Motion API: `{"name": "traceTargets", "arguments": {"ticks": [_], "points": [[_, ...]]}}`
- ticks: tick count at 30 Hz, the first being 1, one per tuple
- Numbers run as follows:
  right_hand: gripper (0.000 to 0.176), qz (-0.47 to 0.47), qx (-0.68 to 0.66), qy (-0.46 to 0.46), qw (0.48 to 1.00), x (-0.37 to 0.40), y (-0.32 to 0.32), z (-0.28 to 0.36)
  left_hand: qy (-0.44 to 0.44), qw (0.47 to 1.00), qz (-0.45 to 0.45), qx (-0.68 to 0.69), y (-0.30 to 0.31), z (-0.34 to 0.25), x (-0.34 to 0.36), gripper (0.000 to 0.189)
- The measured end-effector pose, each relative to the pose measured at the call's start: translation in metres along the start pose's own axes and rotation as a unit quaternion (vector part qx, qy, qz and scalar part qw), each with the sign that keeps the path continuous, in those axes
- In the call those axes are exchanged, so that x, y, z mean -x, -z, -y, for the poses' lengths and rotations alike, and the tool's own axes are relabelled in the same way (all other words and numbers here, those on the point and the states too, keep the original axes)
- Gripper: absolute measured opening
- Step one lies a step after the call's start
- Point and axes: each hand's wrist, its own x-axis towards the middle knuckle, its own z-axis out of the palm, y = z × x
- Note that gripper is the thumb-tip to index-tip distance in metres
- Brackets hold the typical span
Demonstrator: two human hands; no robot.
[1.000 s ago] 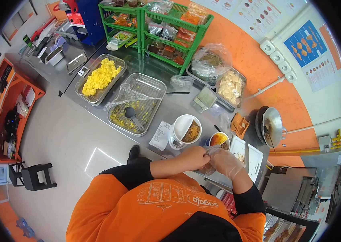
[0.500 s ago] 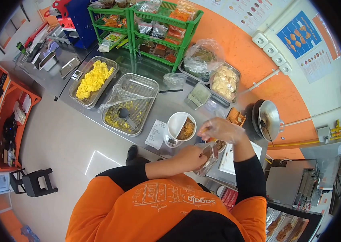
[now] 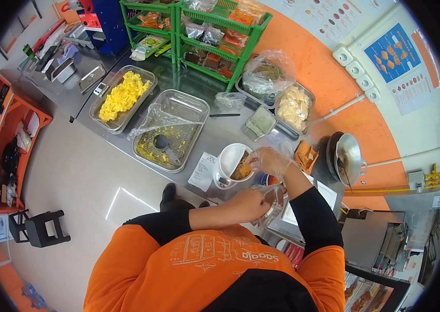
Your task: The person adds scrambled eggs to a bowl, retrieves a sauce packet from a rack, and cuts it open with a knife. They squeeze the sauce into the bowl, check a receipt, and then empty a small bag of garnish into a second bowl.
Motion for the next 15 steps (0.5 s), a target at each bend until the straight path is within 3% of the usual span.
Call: {"name": "traceTargets", "arguments": {"ticks": [4, 6, 7, 9, 15], "points": [[0.021, -0.006, -0.027, 0.006, 1.0, 0.002, 0.008, 0.0, -0.001, 1.0, 0.003, 0.002, 0.004, -0.003, 0.0, 0.033], [0.021, -0.004, -0.183, 0.027, 0.983, 0.001, 0.009, -0.015, 0.002, 1.0, 0.008, 0.004, 0.004, -0.003, 0.0, 0.033], [0.021, -0.005, -0.185, 0.027, 0.982, 0.005, 0.012, -0.015, 0.008, 1.0, 0.008, 0.015, 0.003, -0.002, -0.001, 0.033], [0.022, -0.003, -0.312, 0.047, 0.949, 0.024, 0.021, -0.008, 0.014, 1.0, 0.01, 0.025, 0.003, -0.003, -0.002, 0.033], [0.017, -0.028, -0.307, 0.03, 0.951, 0.107, 0.042, 0.015, 0.023, 0.998, 0.015, 0.064, 0.008, -0.005, -0.005, 0.031]]}}
